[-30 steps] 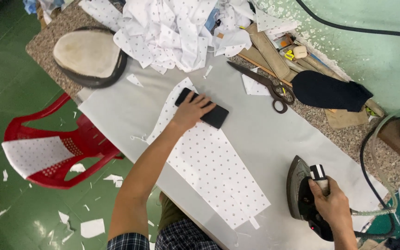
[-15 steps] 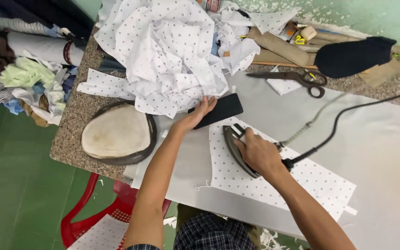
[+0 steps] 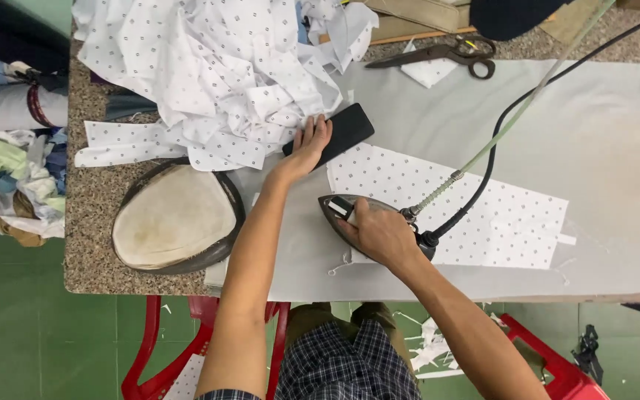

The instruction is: The person irons a piece of white patterned fabric on a table using a steam iron and a black rectangular pressing block. They then use scissors to trim the edges of the fabric and iron a smaller cut piece.

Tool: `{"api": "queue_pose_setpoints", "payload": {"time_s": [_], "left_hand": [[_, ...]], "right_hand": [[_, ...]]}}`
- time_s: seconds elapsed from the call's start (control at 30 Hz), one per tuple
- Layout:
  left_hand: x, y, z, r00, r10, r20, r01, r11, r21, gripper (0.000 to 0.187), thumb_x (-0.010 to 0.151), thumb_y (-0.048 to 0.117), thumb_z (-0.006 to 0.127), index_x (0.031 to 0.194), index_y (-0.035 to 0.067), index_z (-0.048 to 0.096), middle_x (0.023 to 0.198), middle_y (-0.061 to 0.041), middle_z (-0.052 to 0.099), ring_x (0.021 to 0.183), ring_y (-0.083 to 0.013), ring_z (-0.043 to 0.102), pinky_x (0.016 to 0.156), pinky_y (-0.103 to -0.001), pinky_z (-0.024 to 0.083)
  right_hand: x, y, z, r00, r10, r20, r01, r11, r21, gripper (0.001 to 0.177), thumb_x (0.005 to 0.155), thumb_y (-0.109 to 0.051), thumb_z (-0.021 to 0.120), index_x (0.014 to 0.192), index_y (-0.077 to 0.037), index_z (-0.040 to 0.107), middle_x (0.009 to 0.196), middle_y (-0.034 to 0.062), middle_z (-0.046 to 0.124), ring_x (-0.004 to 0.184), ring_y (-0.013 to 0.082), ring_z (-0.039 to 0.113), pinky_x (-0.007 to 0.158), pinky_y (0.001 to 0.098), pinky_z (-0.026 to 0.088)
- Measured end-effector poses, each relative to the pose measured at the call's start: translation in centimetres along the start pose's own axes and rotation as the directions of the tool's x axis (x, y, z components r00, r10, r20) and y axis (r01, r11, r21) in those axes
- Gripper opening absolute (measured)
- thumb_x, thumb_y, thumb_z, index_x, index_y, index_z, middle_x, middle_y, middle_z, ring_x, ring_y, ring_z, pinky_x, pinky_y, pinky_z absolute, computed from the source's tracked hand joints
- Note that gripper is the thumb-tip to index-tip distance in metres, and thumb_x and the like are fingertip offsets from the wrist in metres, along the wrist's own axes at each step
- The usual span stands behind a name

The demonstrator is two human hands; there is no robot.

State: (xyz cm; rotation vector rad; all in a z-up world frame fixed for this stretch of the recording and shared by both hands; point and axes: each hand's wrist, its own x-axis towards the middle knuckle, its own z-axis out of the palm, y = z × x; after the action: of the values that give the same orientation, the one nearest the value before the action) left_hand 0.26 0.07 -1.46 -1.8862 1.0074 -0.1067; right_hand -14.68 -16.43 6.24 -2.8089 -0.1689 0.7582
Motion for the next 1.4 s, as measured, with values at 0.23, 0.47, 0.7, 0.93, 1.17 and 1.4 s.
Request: {"api": "queue_pose_setpoints", "payload": {"time_s": [0.23,0.47,0.7,0.93,1.17,1.4], "left_hand": [[2.8,3.2,2.6,0.991,-0.025,0.131,0.133,0.262,-0.956,0.082,0.103,0.069,-0.002,0.165,0.015,0.005,0.171,-0.012,-0.002,0.157,-0.0293,-0.003,0.126,-0.049,-0.007],[4.2,5.1,2.9,0.975,0.031,0.221,0.219,-0.331,-0.918,0.082,0.103,0.059,-0.017,0.164,0.01,0.003,0.17,-0.016,-0.007,0.156,-0.0325,-0.012,0.124,-0.05,-0.016],[2.0,2.1,0.3,0.976,0.025,0.217,0.217,-0.238,-0.947,0.082,0.102,0.055,-0.019,0.164,0.007,0.005,0.17,-0.018,-0.006,0.155,-0.0343,-0.014,0.123,-0.052,-0.017],[1.7,3.0,-0.2,0.974,-0.063,0.218,0.21,-0.113,-0.971,0.079,0.108,0.063,0.017,0.164,0.007,0.011,0.17,-0.018,-0.007,0.155,-0.0329,-0.013,0.122,-0.051,-0.018],[-2.6,5.1,-2.5,0.92,-0.293,0.261,0.279,0.023,-0.96,0.059,0.109,0.031,0.041,0.161,0.007,0.027,0.168,-0.021,0.014,0.154,-0.037,0.012,0.123,-0.054,0.006],[-9.8,14.4,-3.3,0.402,-0.883,0.241,0.688,0.118,-0.716,0.051,0.093,0.038,0.065,0.136,0.01,0.064,0.134,-0.022,0.053,0.11,-0.035,0.049,0.085,-0.044,0.037]], "right_hand": [[-3.9,-1.0,0.9,0.999,-0.039,-0.033,0.039,0.999,-0.016,0.042,0.103,-0.047,0.046,0.106,-0.006,0.054,0.079,0.0199,0.072,0.075,0.0379,0.076,0.064,0.0442,0.061],[-5.3,-0.8,2.8,0.997,-0.07,-0.039,0.068,0.996,-0.063,0.042,0.103,-0.049,0.044,0.105,-0.008,0.052,0.075,0.0172,0.07,0.069,0.0374,0.075,0.059,0.0426,0.06],[-6.1,-0.9,3.6,0.989,-0.115,-0.092,0.109,0.992,-0.065,0.043,0.103,-0.048,0.047,0.104,-0.006,0.053,0.071,0.0169,0.068,0.064,0.0378,0.074,0.054,0.0429,0.059],[-5.7,0.4,5.0,0.97,-0.201,-0.139,0.188,0.977,-0.099,0.043,0.102,-0.048,0.05,0.108,-0.004,0.052,0.071,0.0146,0.065,0.06,0.0349,0.073,0.051,0.0413,0.058],[-4.9,3.9,3.7,0.917,-0.38,-0.119,0.347,0.909,-0.23,0.045,0.102,-0.047,0.054,0.112,-0.003,0.055,0.066,0.0123,0.059,0.052,0.0287,0.069,0.048,0.0356,0.056],[-0.8,8.5,-1.8,0.892,-0.45,-0.026,0.433,0.872,-0.229,0.05,0.102,-0.056,0.05,0.107,-0.007,0.058,0.074,0.0157,0.068,0.062,0.0303,0.074,0.053,0.0379,0.06]]}}
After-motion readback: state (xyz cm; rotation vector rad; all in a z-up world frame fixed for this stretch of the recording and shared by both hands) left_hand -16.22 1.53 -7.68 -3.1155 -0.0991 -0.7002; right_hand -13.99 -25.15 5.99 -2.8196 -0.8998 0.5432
